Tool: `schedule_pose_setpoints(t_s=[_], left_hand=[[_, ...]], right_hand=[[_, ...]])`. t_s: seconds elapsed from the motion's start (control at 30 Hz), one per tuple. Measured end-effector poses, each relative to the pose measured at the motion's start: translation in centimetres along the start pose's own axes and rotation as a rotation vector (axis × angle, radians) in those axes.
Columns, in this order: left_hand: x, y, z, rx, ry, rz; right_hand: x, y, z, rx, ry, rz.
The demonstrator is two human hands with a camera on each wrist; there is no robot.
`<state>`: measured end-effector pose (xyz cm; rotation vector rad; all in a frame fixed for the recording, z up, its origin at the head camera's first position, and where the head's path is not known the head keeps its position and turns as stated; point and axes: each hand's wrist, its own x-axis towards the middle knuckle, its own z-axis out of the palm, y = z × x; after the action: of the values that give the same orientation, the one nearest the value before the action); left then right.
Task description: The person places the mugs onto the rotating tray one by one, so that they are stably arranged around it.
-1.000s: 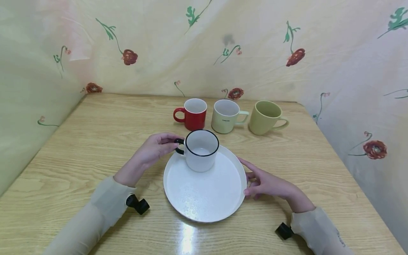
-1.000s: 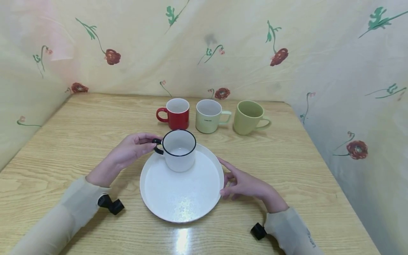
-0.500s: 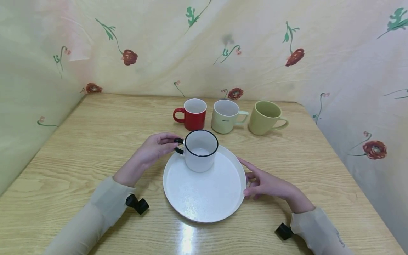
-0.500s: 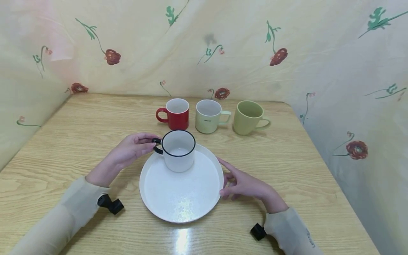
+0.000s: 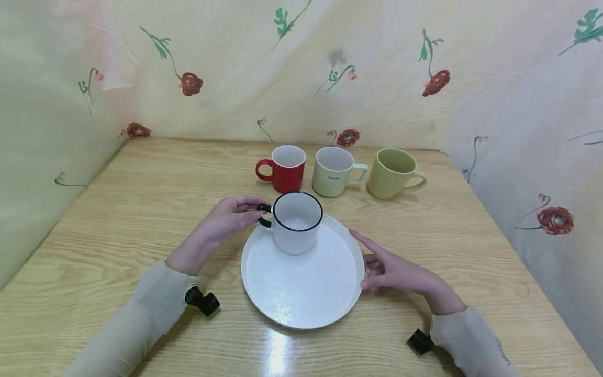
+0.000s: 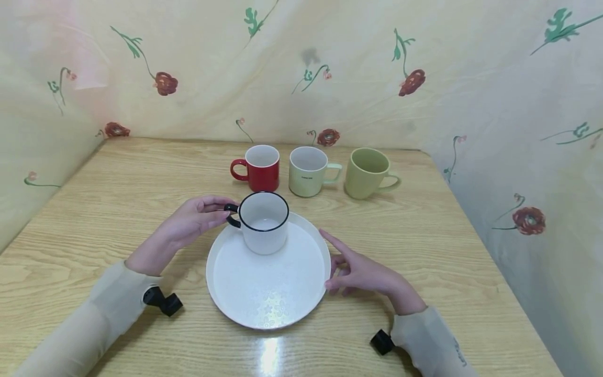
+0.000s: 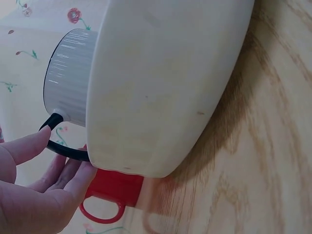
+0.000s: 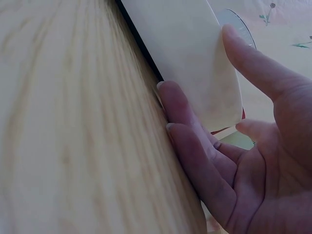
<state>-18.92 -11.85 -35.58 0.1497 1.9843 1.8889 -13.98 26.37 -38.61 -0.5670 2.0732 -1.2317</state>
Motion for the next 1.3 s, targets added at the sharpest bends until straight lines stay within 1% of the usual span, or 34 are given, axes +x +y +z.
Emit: schedule_pose_setpoints(t_s=[0.23,0.47,0.8,0.9,1.03,1.13,1.3], left_hand=[[0.1,0.0,-0.1,-0.018,0.003,0.005],[0.1,0.0,-0.3,-0.018,0.006,0.001],[0.2,-0.1,-0.3,0.001,-0.004,0.009],[0.0,0.0,-0.5,0.018,-0.018,0.039],[0.1,0.4,-0.6,0.014,-0.016,0.075],[0.3,0.9,-0.8,0.02,-0.014,0.073],[0.8,1.9,-1.5,0.093,-0.001,0.065]], right_hand=[[-0.1,0.2,-0.3,0.01,-0.022,-0.031],[-0.2,0.3,-0.6,0.053,-0.047,-0.065],[-0.3,0.3,-0.6,0.047,-0.045,-0.059],[-0.3,0.2,-0.6,0.055,-0.051,-0.064],[-0.3,0.2,-0.7,0.06,-0.053,-0.061],[-0.3,0.2,-0.6,0.062,-0.053,-0.053],[-0.3,0.3,-0.4,0.04,-0.049,-0.064]])
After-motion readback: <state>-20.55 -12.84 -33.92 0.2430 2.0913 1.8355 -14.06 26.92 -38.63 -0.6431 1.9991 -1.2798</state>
